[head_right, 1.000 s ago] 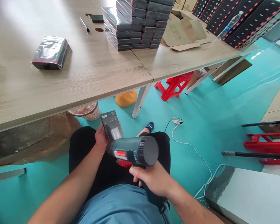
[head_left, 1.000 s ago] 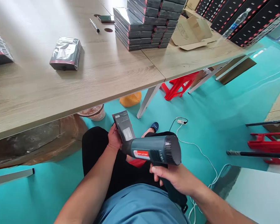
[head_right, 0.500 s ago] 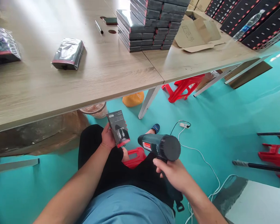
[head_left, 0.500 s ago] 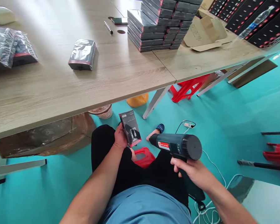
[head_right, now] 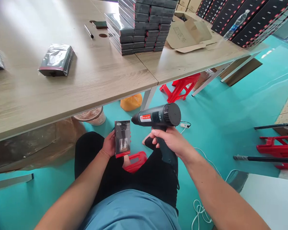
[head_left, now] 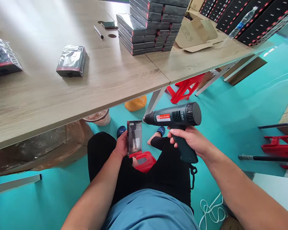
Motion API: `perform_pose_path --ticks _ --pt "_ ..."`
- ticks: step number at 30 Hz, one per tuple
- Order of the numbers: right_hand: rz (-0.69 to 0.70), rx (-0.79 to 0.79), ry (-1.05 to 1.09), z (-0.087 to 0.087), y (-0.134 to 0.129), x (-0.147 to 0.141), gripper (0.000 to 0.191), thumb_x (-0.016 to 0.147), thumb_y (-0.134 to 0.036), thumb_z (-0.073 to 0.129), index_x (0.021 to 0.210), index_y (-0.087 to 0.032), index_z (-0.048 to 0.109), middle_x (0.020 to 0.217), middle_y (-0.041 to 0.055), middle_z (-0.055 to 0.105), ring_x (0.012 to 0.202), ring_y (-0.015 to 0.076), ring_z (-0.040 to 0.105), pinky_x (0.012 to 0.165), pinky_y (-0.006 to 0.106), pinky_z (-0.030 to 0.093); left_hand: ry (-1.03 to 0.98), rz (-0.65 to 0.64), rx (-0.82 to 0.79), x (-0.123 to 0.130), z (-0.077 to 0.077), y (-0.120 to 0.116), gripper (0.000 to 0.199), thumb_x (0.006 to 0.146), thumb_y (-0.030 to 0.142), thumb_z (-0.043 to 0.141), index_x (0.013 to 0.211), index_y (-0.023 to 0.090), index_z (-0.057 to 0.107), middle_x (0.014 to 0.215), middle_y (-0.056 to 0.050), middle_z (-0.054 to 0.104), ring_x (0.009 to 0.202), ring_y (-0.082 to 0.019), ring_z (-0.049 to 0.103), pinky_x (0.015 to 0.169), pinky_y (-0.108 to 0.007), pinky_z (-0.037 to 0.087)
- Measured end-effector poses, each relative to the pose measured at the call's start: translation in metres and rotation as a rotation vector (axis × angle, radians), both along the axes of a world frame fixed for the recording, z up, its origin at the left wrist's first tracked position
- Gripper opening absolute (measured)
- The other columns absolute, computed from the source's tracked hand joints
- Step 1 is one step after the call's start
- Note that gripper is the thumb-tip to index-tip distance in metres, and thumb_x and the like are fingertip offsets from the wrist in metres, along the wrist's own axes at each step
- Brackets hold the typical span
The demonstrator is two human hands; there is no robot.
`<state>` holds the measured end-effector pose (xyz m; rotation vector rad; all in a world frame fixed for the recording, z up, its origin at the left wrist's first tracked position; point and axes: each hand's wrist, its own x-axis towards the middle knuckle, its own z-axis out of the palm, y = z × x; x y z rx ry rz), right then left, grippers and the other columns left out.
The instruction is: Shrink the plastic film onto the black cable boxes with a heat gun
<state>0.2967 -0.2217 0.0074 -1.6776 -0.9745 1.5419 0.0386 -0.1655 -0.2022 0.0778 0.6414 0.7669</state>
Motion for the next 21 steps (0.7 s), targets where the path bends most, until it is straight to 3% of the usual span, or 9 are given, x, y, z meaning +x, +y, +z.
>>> perform_pose_path --ticks 3,8,14,19,21 --pt "0.104 -0.048 0.013 -0.003 -0.011 0.007 0.028 0.079 -0.042 0.080 0.090 -0.017 0.077 0.085 0.0068 0.075 0.066 0.0174 0.065 0.056 0.029 0.055 0.006 0.006 -0.015 0.001 0.001 0.001 0.050 0.093 0.049 0.058 0.119 0.008 0.072 0.109 -0.021 0.077 0.098 -0.037 0.075 0.089 -0.052 0.060" --pt "0.286 -0.233 0.002 -0.015 -0.046 0.003 0.028 0.070 -0.041 0.082 0.077 -0.017 0.072 0.063 0.0022 0.066 0.058 0.0182 0.060 0.051 0.030 0.051 -0.013 0.035 -0.039 0.002 0.001 0.004 0.050 0.093 0.047 0.057 0.122 0.009 0.071 0.107 -0.020 0.077 0.098 -0.036 0.075 0.090 -0.053 0.059" --pt "0.060 -0.165 0.006 -0.030 -0.071 -0.002 0.038 0.077 -0.053 0.077 0.087 -0.016 0.075 0.074 0.0054 0.070 0.069 0.0205 0.063 0.061 0.033 0.055 -0.026 0.115 0.005 0.003 0.005 0.006 0.056 0.093 0.050 0.057 0.127 0.008 0.068 0.117 -0.021 0.075 0.105 -0.037 0.073 0.091 -0.053 0.059" --pt "0.110 -0.247 0.201 -0.036 -0.091 -0.001 0.040 0.076 -0.052 0.083 0.090 -0.015 0.076 0.084 0.0080 0.073 0.068 0.0203 0.066 0.057 0.031 0.054 0.075 0.246 -0.038 0.002 0.000 0.010 0.048 0.095 0.048 0.057 0.123 0.010 0.068 0.110 -0.018 0.076 0.093 -0.031 0.075 0.083 -0.048 0.061" --pt "0.049 -0.240 0.259 -0.040 -0.096 -0.002 0.042 0.077 -0.052 0.084 0.098 -0.016 0.077 0.090 0.0086 0.074 0.071 0.0200 0.067 0.058 0.030 0.054 0.081 0.326 -0.087 0.002 -0.005 0.013 0.037 0.097 0.042 0.055 0.117 0.014 0.068 0.102 -0.014 0.076 0.090 -0.028 0.075 0.082 -0.045 0.062"
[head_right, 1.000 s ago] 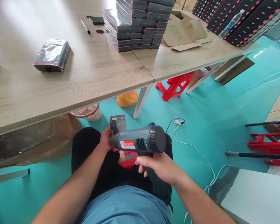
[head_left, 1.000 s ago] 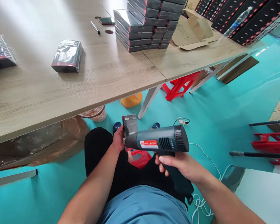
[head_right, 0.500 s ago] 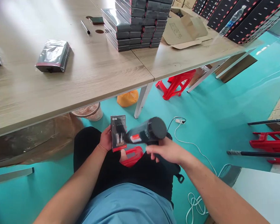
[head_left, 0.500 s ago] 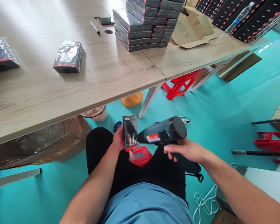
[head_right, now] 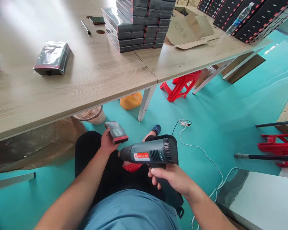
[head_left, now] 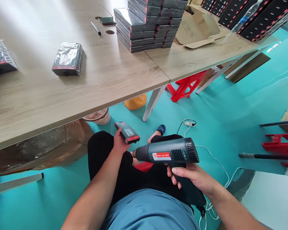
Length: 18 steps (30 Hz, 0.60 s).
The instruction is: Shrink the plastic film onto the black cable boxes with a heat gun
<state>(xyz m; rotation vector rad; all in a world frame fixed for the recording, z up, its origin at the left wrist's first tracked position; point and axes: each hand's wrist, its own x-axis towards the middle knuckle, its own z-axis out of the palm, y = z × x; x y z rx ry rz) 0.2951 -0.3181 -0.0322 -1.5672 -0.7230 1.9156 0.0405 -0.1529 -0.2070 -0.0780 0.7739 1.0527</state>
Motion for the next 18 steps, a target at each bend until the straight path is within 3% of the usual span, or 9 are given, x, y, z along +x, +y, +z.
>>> perform_pose_path --ticks 4,9,13,18 --pt "-0.192 0.058 -0.111 -0.006 0.002 -0.006 0.042 0.079 -0.053 0.083 0.099 -0.016 0.078 0.089 0.0075 0.073 0.072 0.0185 0.065 0.061 0.029 0.055 -0.069 0.064 -0.032 -0.002 -0.007 0.003 0.030 0.101 0.039 0.052 0.113 0.016 0.067 0.101 -0.011 0.076 0.093 -0.025 0.075 0.084 -0.041 0.062" --pt "-0.129 0.128 -0.006 -0.005 0.009 -0.019 0.037 0.083 -0.052 0.079 0.090 -0.016 0.079 0.086 0.0085 0.073 0.074 0.0203 0.066 0.064 0.031 0.056 -0.069 0.017 -0.054 -0.004 -0.011 0.005 0.040 0.102 0.044 0.050 0.119 0.012 0.065 0.109 -0.018 0.075 0.101 -0.030 0.074 0.082 -0.043 0.064" --pt "-0.207 0.170 -0.078 -0.004 0.017 -0.022 0.038 0.081 -0.051 0.081 0.099 -0.017 0.079 0.086 0.0070 0.073 0.073 0.0200 0.065 0.062 0.030 0.055 -0.064 0.039 -0.084 -0.004 -0.014 0.005 0.038 0.102 0.042 0.052 0.123 0.012 0.064 0.113 -0.019 0.074 0.102 -0.032 0.074 0.083 -0.047 0.064" --pt "-0.140 0.167 -0.084 -0.001 0.026 -0.019 0.037 0.082 -0.051 0.079 0.091 -0.015 0.080 0.087 0.0092 0.074 0.073 0.0206 0.065 0.062 0.031 0.055 -0.063 0.066 -0.106 -0.005 -0.014 0.004 0.035 0.100 0.040 0.057 0.122 0.013 0.064 0.111 -0.019 0.075 0.099 -0.031 0.075 0.078 -0.046 0.066"
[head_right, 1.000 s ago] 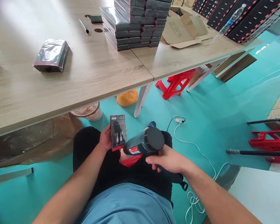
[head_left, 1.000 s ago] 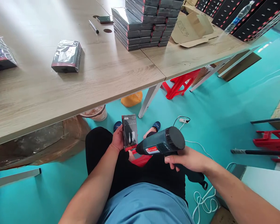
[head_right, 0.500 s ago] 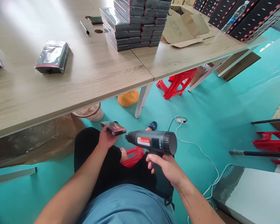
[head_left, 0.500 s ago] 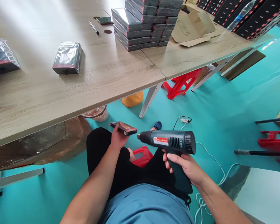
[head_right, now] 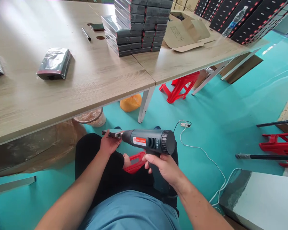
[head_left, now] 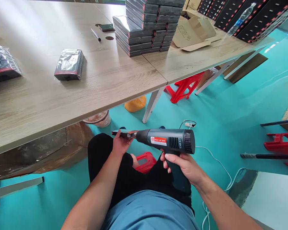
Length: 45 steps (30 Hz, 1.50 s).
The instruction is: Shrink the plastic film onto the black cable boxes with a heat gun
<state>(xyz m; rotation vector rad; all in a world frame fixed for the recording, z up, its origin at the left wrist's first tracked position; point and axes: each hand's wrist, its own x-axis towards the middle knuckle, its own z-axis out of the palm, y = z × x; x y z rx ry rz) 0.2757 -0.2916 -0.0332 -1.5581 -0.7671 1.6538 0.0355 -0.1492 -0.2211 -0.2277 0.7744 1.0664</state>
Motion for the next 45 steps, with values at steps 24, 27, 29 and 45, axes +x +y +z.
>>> perform_pose_path --ticks 24,27,29,45 --pt "-0.217 0.025 -0.030 -0.005 0.015 0.008 0.037 0.076 -0.046 0.083 0.098 -0.016 0.077 0.085 0.0062 0.073 0.067 0.0183 0.065 0.054 0.027 0.055 -0.019 0.069 -0.052 0.005 0.014 0.005 0.033 0.105 0.040 0.050 0.125 0.015 0.058 0.108 -0.017 0.076 0.099 -0.031 0.077 0.079 -0.049 0.067" --pt "-0.173 -0.009 0.100 -0.005 0.008 0.011 0.040 0.074 -0.045 0.085 0.101 -0.016 0.077 0.085 0.0069 0.074 0.068 0.0187 0.067 0.055 0.027 0.056 -0.025 0.065 -0.028 0.007 0.017 0.006 0.038 0.106 0.041 0.048 0.127 0.011 0.057 0.108 -0.021 0.075 0.100 -0.033 0.076 0.077 -0.048 0.067" --pt "-0.137 0.010 0.116 -0.005 0.006 0.008 0.042 0.075 -0.046 0.084 0.104 -0.016 0.077 0.086 0.0073 0.075 0.070 0.0191 0.068 0.056 0.027 0.056 -0.035 0.057 -0.016 0.008 0.017 0.006 0.040 0.106 0.042 0.047 0.128 0.010 0.057 0.111 -0.022 0.075 0.102 -0.034 0.076 0.078 -0.047 0.067" --pt "-0.173 0.016 0.076 -0.001 0.002 0.003 0.042 0.078 -0.047 0.084 0.107 -0.018 0.076 0.087 0.0061 0.073 0.070 0.0186 0.065 0.056 0.028 0.055 -0.021 0.071 0.022 0.004 0.024 0.002 0.024 0.102 0.027 0.048 0.118 0.014 0.060 0.101 -0.015 0.076 0.101 -0.030 0.076 0.080 -0.044 0.067"
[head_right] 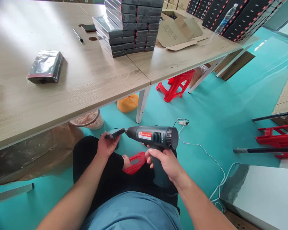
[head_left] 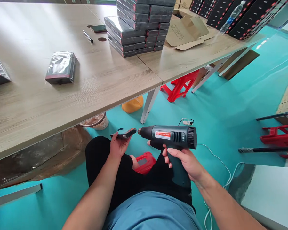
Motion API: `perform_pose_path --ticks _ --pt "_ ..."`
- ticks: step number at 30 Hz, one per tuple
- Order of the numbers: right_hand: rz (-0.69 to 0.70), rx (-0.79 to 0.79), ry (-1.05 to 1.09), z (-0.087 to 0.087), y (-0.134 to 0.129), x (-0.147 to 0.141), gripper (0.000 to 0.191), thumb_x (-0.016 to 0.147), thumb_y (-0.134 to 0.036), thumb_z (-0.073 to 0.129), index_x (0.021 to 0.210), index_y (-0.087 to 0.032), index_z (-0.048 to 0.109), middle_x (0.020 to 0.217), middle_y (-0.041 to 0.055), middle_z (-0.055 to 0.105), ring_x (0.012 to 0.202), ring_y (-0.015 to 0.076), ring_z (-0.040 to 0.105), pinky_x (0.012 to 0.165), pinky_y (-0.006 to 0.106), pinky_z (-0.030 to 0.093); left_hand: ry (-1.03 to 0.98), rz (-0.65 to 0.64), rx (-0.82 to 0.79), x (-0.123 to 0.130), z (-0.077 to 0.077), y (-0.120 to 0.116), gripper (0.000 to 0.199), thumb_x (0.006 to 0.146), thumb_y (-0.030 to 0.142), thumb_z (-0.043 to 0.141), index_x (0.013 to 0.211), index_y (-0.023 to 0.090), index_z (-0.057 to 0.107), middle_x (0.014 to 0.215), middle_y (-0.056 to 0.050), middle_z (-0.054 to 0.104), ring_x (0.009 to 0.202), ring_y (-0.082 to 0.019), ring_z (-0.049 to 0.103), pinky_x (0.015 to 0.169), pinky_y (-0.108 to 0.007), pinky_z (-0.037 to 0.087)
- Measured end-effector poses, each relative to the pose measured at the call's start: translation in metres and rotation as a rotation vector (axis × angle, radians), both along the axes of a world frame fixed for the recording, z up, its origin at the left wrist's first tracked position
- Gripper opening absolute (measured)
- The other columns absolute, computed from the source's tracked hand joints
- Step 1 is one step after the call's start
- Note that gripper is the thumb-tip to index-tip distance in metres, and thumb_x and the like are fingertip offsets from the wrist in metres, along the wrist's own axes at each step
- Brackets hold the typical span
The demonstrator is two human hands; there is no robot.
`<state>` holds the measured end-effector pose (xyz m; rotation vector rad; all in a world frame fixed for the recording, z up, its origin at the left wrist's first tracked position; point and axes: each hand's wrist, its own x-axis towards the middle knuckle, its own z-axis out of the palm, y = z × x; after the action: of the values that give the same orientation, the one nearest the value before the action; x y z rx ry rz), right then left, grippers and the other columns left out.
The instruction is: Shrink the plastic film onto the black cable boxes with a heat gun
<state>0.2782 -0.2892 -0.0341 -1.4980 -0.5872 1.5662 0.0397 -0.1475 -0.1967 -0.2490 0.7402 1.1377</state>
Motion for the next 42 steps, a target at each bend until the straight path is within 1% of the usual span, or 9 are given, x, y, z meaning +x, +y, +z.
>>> perform_pose_path --ticks 4,10,14,19,22,27,31,36,42 --pt "-0.090 -0.070 0.117 -0.003 -0.012 0.013 0.040 0.076 -0.044 0.086 0.104 -0.016 0.077 0.086 0.0064 0.073 0.068 0.0172 0.064 0.054 0.025 0.055 0.030 0.021 0.026 -0.001 -0.003 0.002 0.023 0.094 0.015 0.049 0.113 0.019 0.063 0.097 -0.009 0.077 0.090 -0.025 0.077 0.074 -0.036 0.067" --pt "-0.150 -0.072 0.225 -0.005 -0.018 0.012 0.037 0.075 -0.042 0.087 0.101 -0.017 0.079 0.085 0.0061 0.073 0.067 0.0160 0.065 0.053 0.023 0.055 0.044 -0.029 0.058 -0.002 -0.007 0.001 0.042 0.084 0.009 0.052 0.122 0.019 0.064 0.101 -0.007 0.077 0.091 -0.024 0.076 0.078 -0.037 0.065" --pt "-0.111 -0.073 0.207 -0.003 -0.018 0.018 0.037 0.077 -0.043 0.086 0.102 -0.016 0.079 0.086 0.0068 0.074 0.068 0.0169 0.067 0.054 0.023 0.056 0.058 -0.093 0.026 -0.004 -0.012 -0.002 0.047 0.070 0.008 0.053 0.114 0.015 0.067 0.096 -0.009 0.077 0.083 -0.026 0.075 0.079 -0.042 0.064" --pt "0.010 -0.114 0.079 0.003 -0.028 0.034 0.040 0.080 -0.045 0.085 0.106 -0.016 0.078 0.089 0.0087 0.076 0.073 0.0200 0.071 0.059 0.027 0.059 0.072 -0.116 -0.010 -0.002 -0.019 -0.003 0.050 0.057 0.007 0.052 0.104 0.014 0.068 0.083 -0.008 0.073 0.072 -0.025 0.071 0.071 -0.038 0.061" --pt "0.084 -0.147 0.030 0.005 -0.034 0.037 0.042 0.081 -0.046 0.084 0.109 -0.016 0.077 0.091 0.0093 0.076 0.074 0.0203 0.071 0.061 0.028 0.059 0.094 -0.123 -0.002 0.001 -0.020 -0.002 0.048 0.054 0.006 0.051 0.098 0.015 0.067 0.078 -0.006 0.071 0.067 -0.023 0.069 0.067 -0.035 0.059" --pt "0.053 -0.118 -0.026 0.005 -0.040 0.031 0.045 0.080 -0.049 0.085 0.110 -0.017 0.076 0.091 0.0075 0.075 0.073 0.0199 0.069 0.061 0.030 0.058 0.148 -0.150 0.024 0.004 -0.021 -0.002 0.040 0.052 0.007 0.052 0.088 0.015 0.065 0.074 -0.005 0.069 0.063 -0.021 0.067 0.062 -0.033 0.057" --pt "0.175 -0.129 -0.022 0.002 -0.042 0.024 0.042 0.080 -0.050 0.085 0.105 -0.017 0.078 0.093 0.0086 0.076 0.072 0.0202 0.068 0.061 0.030 0.057 0.207 -0.166 0.041 0.005 -0.023 -0.003 0.033 0.050 0.008 0.052 0.081 0.016 0.061 0.068 -0.004 0.066 0.057 -0.020 0.063 0.055 -0.031 0.053" --pt "0.068 -0.055 -0.033 -0.004 -0.040 0.021 0.043 0.083 -0.049 0.083 0.112 -0.019 0.076 0.093 0.0068 0.075 0.073 0.0198 0.067 0.060 0.030 0.057 0.208 -0.213 0.082 0.003 -0.028 -0.006 0.034 0.051 0.009 0.053 0.082 0.018 0.062 0.066 -0.002 0.063 0.058 -0.021 0.063 0.057 -0.033 0.054" --pt "0.097 -0.047 0.058 -0.006 -0.038 0.011 0.041 0.082 -0.047 0.084 0.110 -0.018 0.077 0.092 0.0074 0.075 0.071 0.0189 0.068 0.060 0.029 0.057 0.209 -0.303 0.106 0.005 -0.032 -0.009 0.040 0.052 0.010 0.054 0.090 0.016 0.066 0.068 -0.003 0.064 0.063 -0.023 0.066 0.064 -0.037 0.057"
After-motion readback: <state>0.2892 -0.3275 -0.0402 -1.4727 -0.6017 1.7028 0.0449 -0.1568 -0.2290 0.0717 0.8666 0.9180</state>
